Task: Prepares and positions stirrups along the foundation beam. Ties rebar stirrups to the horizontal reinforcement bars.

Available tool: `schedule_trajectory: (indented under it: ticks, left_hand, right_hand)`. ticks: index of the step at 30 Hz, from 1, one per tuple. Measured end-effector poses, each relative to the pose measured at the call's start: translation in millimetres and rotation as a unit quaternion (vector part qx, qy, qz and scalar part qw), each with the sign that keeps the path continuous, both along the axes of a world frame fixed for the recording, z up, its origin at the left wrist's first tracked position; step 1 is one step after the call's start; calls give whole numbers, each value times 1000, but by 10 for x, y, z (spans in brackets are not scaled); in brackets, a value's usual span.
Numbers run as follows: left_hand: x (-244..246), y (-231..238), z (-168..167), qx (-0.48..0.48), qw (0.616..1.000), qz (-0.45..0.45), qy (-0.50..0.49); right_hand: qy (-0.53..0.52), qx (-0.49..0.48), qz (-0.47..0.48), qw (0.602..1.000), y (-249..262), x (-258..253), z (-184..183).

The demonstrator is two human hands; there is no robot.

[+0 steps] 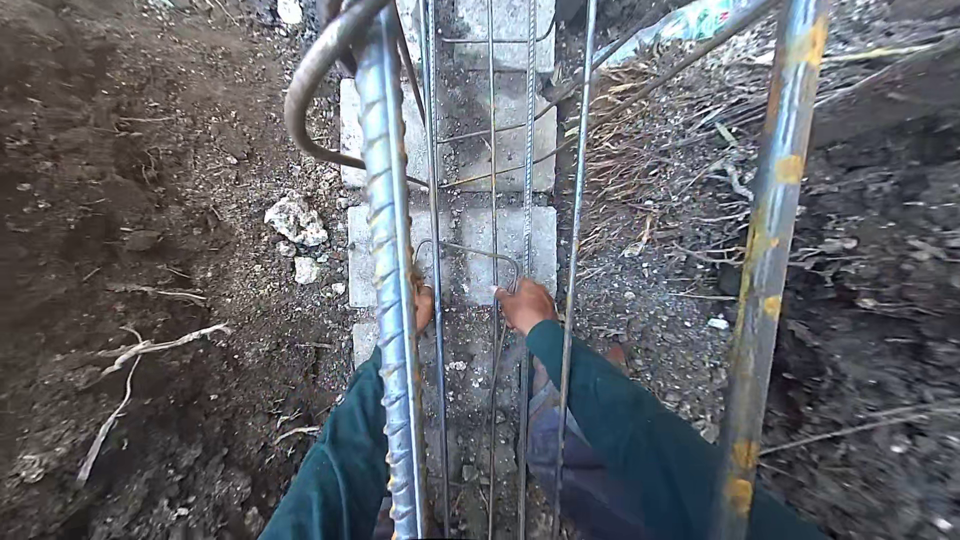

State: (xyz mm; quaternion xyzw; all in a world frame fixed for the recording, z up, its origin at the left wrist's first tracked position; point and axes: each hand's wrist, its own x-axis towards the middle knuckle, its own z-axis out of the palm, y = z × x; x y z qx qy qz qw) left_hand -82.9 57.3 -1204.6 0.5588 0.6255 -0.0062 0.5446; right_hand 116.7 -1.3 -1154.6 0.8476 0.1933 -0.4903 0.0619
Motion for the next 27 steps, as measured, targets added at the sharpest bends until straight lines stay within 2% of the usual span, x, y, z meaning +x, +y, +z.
schedule_trajectory:
  ticks: [2,3,5,7,10,13,17,20,24,27]
  left_hand:
    - [25,-3,139,-5,1000,-23,19]
    - [57,-5,154,0,999,-30,26]
    - [152,-15,167,10,999,-20,35]
    - [193,19,200,-19,999,32,30]
    - [171,47,111,-47,993,105,-25]
    - [132,27,78,-69,986,128,-76]
    - [67,-18,22,-62,992,88,-59]
    - [34,-102,-70,-7,996,81,-19]
    - [53,32,-78,4,993,-28,115]
    - [35,93,-178,-5,979,-100,177]
  right_hand:
    - [-53,82,9,995,-330,85,-417]
    - [-50,67,5,996,-360,139,-460]
    - [-39,14,9,999,-278,177,-297]
    - [-38,-11,11,999,-217,191,-202]
    - [-48,4,-2,999,-225,205,-149]
    - [-45,-9,7,999,-261,249,-51]
    - [-43,-35,16,998,-253,247,-20]
    - [-42,-22,10,999,-295,238,-113]
    - [-66,-44,61,995,-164,40,35]
    - [-49,-71,99,991,17,-57,183]
